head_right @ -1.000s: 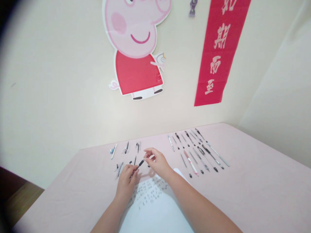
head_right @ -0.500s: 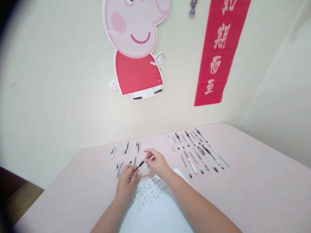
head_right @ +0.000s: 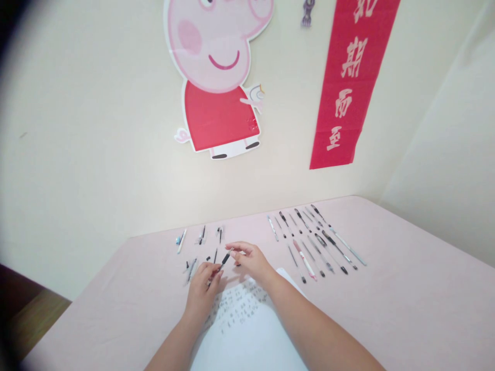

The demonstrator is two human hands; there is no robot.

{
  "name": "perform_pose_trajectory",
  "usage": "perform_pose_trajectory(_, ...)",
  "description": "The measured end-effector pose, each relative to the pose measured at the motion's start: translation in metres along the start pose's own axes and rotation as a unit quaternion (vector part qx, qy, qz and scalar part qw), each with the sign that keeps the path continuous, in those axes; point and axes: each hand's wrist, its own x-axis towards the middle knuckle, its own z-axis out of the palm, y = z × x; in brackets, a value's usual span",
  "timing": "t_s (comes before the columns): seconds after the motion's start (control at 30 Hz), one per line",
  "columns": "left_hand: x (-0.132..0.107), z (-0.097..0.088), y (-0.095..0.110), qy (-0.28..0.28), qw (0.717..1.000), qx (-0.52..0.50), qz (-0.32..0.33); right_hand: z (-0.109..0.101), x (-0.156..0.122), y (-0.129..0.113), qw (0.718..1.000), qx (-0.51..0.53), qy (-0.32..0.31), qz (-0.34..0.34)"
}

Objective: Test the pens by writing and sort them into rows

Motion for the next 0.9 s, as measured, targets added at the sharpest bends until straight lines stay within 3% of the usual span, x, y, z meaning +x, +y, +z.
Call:
perform_pose_trajectory(0.3,0.000,-0.001,0.001,-0.014,1.000,0.005,0.001,-0.001,0.005,0.009,1.000,0.010,0.029,-0.006)
perform_pose_trajectory(0.53,0.000,0.000,0.000,-0.013,1.000,0.008,0.004,-0.003,0.003,0.012,0.999,0.033,0.004,0.034)
perform_pose_trajectory(0.77,0.000,0.000,0.000,-0.016,1.000,0.009,0.008,-0.003,0.006,0.013,1.000,0.018,0.007,-0.006)
perform_pose_trajectory(0.9,0.000,0.000,-0.001,-0.020,1.000,0.011,0.012,-0.002,0.005,0.011,0.999,0.028,0.017,0.009)
